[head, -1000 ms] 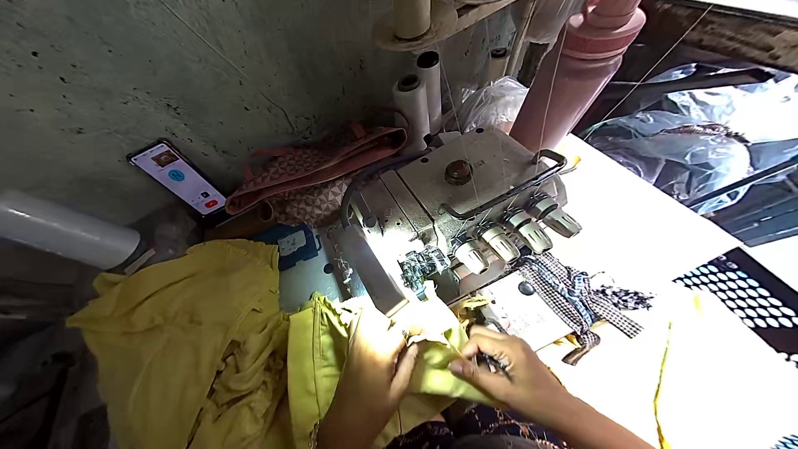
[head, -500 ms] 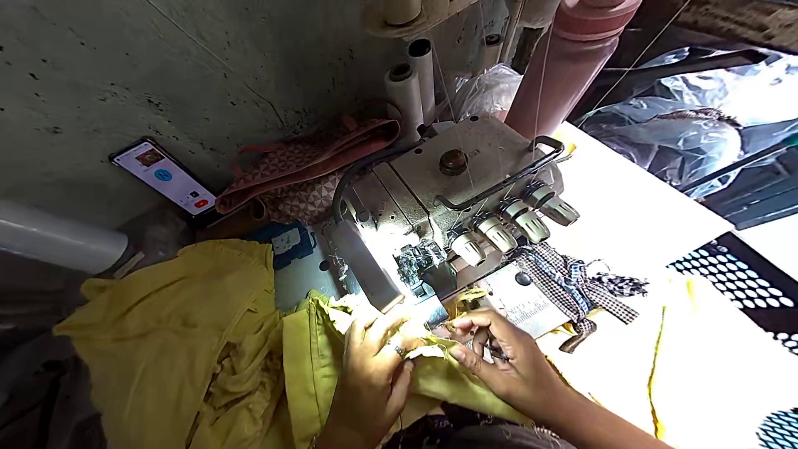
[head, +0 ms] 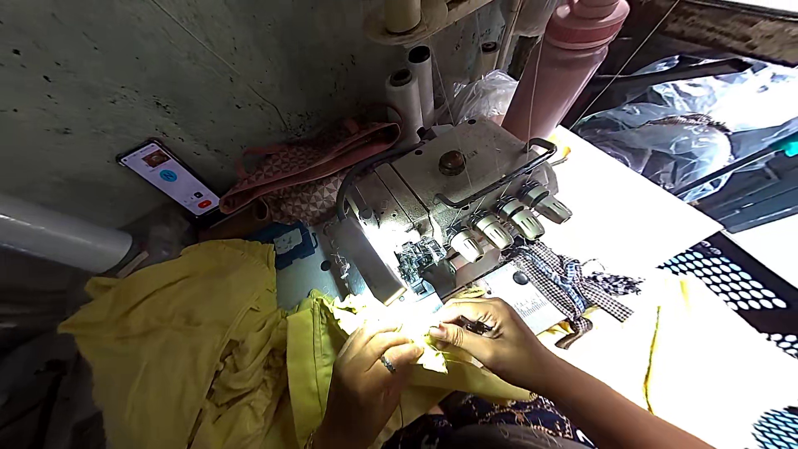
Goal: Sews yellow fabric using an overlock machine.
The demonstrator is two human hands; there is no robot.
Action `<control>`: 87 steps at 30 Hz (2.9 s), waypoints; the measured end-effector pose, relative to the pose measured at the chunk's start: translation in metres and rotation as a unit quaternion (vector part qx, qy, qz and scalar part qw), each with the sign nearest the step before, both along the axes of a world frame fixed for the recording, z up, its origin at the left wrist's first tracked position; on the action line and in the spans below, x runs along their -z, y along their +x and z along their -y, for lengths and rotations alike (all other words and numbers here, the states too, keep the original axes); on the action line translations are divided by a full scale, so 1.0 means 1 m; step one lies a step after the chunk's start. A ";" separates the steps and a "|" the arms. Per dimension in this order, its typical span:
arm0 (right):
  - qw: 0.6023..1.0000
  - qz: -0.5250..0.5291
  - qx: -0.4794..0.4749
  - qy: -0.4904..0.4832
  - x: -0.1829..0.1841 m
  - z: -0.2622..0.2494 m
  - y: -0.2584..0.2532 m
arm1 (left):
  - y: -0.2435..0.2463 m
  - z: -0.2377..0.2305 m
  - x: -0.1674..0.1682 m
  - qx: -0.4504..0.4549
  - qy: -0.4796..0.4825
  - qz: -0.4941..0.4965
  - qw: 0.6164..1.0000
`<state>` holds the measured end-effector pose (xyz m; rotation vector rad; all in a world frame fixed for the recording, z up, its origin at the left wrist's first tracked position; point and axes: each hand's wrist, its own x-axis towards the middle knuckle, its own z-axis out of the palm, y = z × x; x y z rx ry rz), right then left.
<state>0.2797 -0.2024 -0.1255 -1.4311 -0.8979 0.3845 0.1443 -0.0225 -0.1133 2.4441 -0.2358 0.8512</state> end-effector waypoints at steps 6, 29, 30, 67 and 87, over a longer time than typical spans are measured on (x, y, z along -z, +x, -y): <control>0.997 -0.052 -0.050 0.042 0.004 0.001 -0.003 | 0.010 0.005 -0.008 0.000 -0.001 0.003 1.000; 0.998 -0.006 0.048 0.048 0.006 -0.006 0.002 | 0.036 -0.007 -0.019 0.076 -0.178 -0.195 0.962; 0.997 -0.028 0.047 0.052 0.005 -0.006 0.001 | 0.036 -0.006 -0.018 0.067 -0.188 -0.188 0.962; 0.976 0.058 0.203 -0.050 0.015 -0.022 0.002 | 0.044 0.034 0.005 -0.279 -0.037 -0.105 0.954; 0.979 0.137 0.148 0.028 0.018 -0.016 0.004 | 0.040 0.015 0.007 -0.170 -0.141 -0.101 0.970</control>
